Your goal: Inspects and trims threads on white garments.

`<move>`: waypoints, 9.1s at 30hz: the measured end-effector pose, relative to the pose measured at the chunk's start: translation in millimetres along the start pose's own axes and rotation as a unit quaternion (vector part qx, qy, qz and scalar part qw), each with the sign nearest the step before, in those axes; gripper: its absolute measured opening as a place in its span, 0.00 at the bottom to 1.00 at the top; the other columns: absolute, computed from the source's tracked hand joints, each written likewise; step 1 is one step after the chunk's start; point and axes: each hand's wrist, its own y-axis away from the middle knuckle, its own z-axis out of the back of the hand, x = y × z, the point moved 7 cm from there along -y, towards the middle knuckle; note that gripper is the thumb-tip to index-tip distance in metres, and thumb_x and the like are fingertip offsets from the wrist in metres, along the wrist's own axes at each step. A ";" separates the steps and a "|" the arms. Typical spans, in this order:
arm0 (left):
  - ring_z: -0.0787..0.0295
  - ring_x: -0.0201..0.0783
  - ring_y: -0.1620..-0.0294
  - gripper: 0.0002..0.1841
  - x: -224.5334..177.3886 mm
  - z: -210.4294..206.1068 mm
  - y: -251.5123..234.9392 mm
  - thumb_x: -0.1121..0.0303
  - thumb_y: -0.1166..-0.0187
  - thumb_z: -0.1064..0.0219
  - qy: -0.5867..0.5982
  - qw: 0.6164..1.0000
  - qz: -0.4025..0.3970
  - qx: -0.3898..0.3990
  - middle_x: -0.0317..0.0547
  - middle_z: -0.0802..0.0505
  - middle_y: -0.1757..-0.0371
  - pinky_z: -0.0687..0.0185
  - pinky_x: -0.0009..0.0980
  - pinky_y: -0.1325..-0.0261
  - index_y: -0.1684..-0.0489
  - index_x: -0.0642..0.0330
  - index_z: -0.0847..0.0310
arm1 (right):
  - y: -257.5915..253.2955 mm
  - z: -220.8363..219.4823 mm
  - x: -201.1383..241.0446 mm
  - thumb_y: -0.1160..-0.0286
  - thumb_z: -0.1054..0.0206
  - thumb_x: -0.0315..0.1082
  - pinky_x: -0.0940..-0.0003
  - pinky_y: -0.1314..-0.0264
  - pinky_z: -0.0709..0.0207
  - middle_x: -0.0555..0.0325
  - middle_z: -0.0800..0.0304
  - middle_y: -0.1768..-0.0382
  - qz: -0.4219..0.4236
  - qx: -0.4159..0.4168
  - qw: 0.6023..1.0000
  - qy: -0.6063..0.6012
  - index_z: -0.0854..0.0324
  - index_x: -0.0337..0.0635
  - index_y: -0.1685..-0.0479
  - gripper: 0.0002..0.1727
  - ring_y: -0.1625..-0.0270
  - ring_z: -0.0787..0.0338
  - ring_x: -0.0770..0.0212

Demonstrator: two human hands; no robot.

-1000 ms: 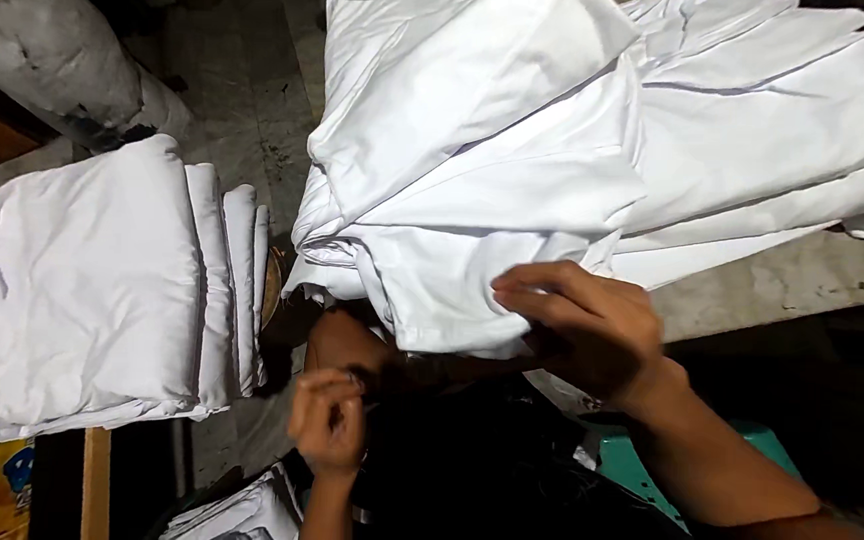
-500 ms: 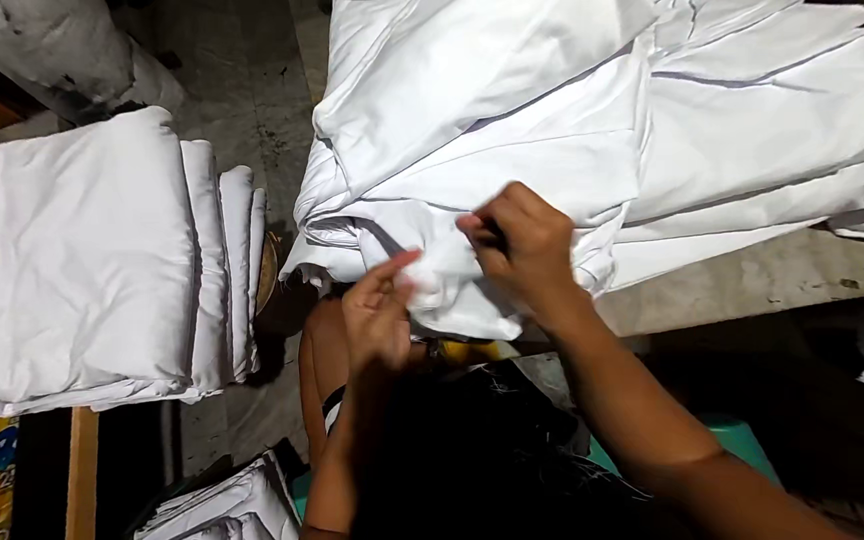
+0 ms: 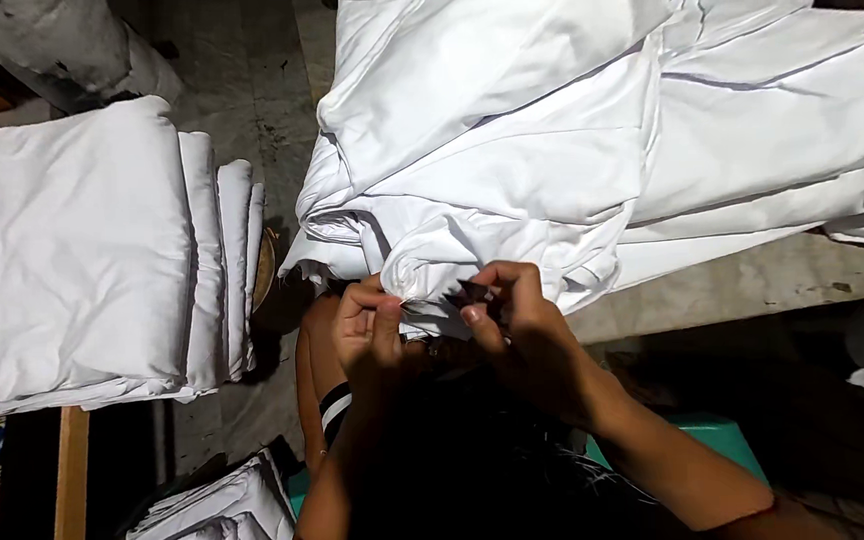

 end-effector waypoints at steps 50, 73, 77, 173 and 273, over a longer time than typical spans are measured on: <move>0.17 0.14 0.44 0.12 -20.2 -5.1 22.3 0.57 0.12 0.40 -0.181 0.968 -0.121 0.121 0.23 0.11 0.47 0.21 0.15 0.43 0.62 0.49 0.15 | 1.9 -28.2 7.9 0.14 0.45 0.36 0.87 0.68 0.29 0.63 0.26 0.78 0.020 0.007 0.998 -0.055 0.33 0.34 0.48 0.12 0.75 0.26 0.78; 0.13 0.19 0.39 0.11 -17.6 -0.8 12.1 0.52 0.14 0.41 -0.060 0.991 -0.071 0.092 0.18 0.08 0.45 0.16 0.20 0.39 0.58 0.37 0.12 | 20.1 -27.5 -4.5 0.12 0.44 0.36 0.87 0.65 0.27 0.59 0.25 0.76 0.022 0.002 0.998 -0.066 0.33 0.34 0.47 0.12 0.73 0.23 0.78; 0.15 0.19 0.39 0.11 -20.3 -2.4 15.1 0.53 0.13 0.40 -0.083 0.987 -0.085 0.104 0.19 0.09 0.44 0.18 0.19 0.39 0.61 0.41 0.14 | 12.8 -29.7 0.7 0.11 0.44 0.37 0.87 0.67 0.26 0.59 0.25 0.76 0.037 -0.009 0.998 -0.052 0.33 0.34 0.47 0.13 0.75 0.24 0.77; 0.14 0.11 0.59 0.05 1.2 -15.5 34.6 0.67 0.19 0.33 -0.052 0.995 -0.021 0.088 0.17 0.09 0.61 0.17 0.13 0.54 0.57 0.44 0.11 | 24.4 -6.0 -9.6 0.18 0.34 0.35 0.81 0.47 0.18 0.45 0.10 0.58 0.049 -0.026 0.997 0.049 0.18 0.32 0.55 0.12 0.54 0.10 0.65; 0.11 0.15 0.57 0.17 -13.5 -17.3 10.3 0.76 0.31 0.25 -0.233 0.962 -0.061 0.130 0.26 0.06 0.57 0.13 0.16 0.53 0.46 0.62 0.22 | 25.9 5.4 7.9 0.14 0.41 0.33 0.69 0.80 0.32 0.52 0.16 0.78 0.065 -0.069 0.972 0.215 0.15 0.36 0.57 0.11 0.79 0.18 0.59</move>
